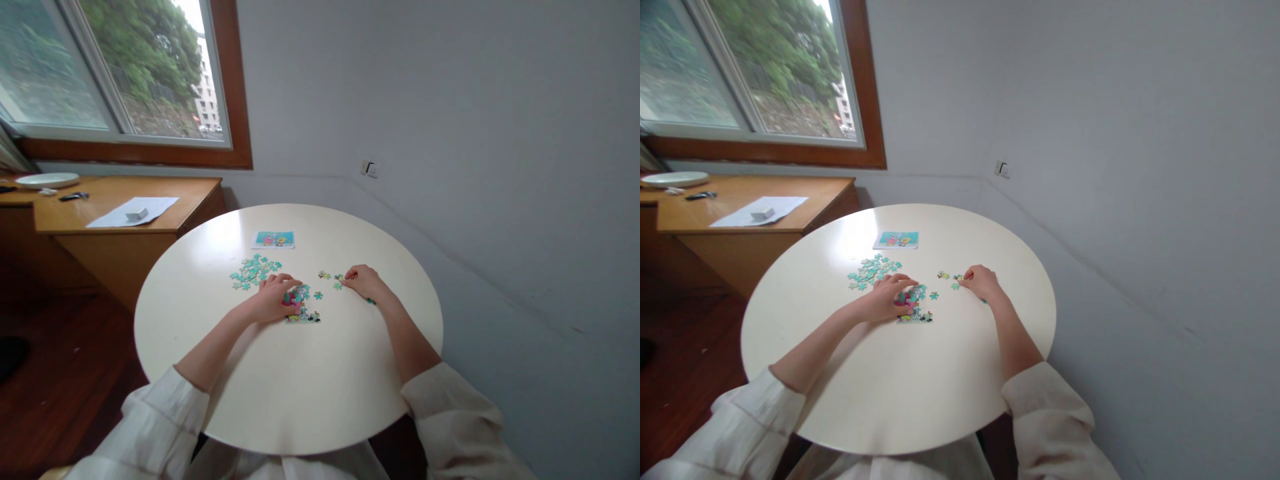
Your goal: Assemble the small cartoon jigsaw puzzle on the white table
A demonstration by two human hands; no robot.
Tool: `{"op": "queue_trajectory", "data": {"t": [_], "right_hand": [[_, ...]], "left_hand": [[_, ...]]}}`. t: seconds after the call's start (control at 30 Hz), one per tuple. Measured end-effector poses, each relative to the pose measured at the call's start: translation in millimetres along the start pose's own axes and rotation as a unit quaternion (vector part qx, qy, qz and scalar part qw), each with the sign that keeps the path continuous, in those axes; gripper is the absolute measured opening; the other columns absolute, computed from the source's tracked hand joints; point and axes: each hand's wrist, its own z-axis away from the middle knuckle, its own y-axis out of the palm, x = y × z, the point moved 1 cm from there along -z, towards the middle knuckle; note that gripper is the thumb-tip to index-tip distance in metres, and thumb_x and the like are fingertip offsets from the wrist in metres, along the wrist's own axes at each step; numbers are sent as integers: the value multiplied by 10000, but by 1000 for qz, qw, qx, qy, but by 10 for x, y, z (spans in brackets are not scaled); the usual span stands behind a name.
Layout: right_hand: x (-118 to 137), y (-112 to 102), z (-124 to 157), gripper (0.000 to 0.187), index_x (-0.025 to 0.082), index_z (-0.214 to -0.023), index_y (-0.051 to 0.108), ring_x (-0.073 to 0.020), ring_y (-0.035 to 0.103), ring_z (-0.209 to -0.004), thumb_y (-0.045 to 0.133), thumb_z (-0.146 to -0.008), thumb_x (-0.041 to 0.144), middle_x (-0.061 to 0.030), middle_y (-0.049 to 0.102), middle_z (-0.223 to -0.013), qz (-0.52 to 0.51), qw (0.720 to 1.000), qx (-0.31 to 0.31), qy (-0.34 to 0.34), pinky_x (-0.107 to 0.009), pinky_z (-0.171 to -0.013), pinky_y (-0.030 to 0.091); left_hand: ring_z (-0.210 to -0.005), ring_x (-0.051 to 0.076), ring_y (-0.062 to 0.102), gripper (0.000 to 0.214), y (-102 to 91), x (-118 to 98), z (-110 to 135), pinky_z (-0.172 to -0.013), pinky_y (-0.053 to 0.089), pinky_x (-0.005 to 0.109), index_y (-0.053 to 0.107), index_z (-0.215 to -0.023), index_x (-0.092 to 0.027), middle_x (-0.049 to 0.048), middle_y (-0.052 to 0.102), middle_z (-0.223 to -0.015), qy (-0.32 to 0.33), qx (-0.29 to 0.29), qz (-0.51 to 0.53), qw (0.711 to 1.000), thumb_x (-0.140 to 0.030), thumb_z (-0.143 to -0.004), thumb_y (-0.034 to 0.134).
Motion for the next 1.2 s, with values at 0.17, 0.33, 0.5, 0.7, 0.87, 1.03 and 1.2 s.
{"op": "queue_trajectory", "data": {"t": [0.17,0.33,0.5,0.7,0.87,1.03,1.2], "right_hand": [[18,24,-5,145,151,-682,607,-110,530,-592,655,-604,263,-21,615,-655,-90,995,-8,-40,-213,-546,372],[139,69,38,130,143,-691,572,-87,483,-541,628,-608,227,20,542,-582,-219,969,6,-111,-201,-522,373],[354,77,161,238,164,-907,600,-82,454,-558,559,-684,237,26,526,-635,-249,948,3,-200,-211,-558,374],[503,170,234,143,143,-769,613,-109,508,-641,558,-692,251,-16,579,-677,-266,940,8,-215,-246,-636,410],[541,256,241,146,141,-706,567,-110,533,-606,599,-658,275,-13,579,-644,-340,922,34,-181,-244,-599,430],[560,280,258,157,142,-678,572,-100,517,-585,614,-651,291,-11,581,-633,-334,921,35,-198,-227,-554,410],[603,294,289,190,138,-667,546,-84,497,-527,644,-620,295,12,550,-583,-378,903,86,-185,-213,-511,396]], "left_hand": [[-1163,282,351,555,7,-17,-3,-967,256,435,443,-1215,-228,77,453,-1256,19,31,6,999,-407,-700,547],[-1118,270,411,503,-24,-32,-21,-952,280,405,485,-1178,-199,79,530,-1175,15,29,8,999,-373,-710,543],[-1020,253,486,477,-24,-22,-29,-903,340,373,519,-1150,-206,76,567,-1085,10,13,7,1000,-333,-693,566],[-937,224,523,414,-24,5,-37,-834,400,322,561,-1090,-209,61,580,-1016,23,1,25,999,-306,-688,559],[-829,189,547,374,-33,4,-44,-761,432,280,587,-1037,-189,57,589,-940,28,-1,56,998,-289,-678,558],[-816,180,549,342,-33,3,-41,-749,435,271,602,-1007,-196,51,587,-930,26,-5,62,998,-256,-675,548],[-814,181,547,332,-43,-8,-34,-748,435,270,611,-992,-192,55,587,-932,22,0,54,998,-245,-671,545]]}}
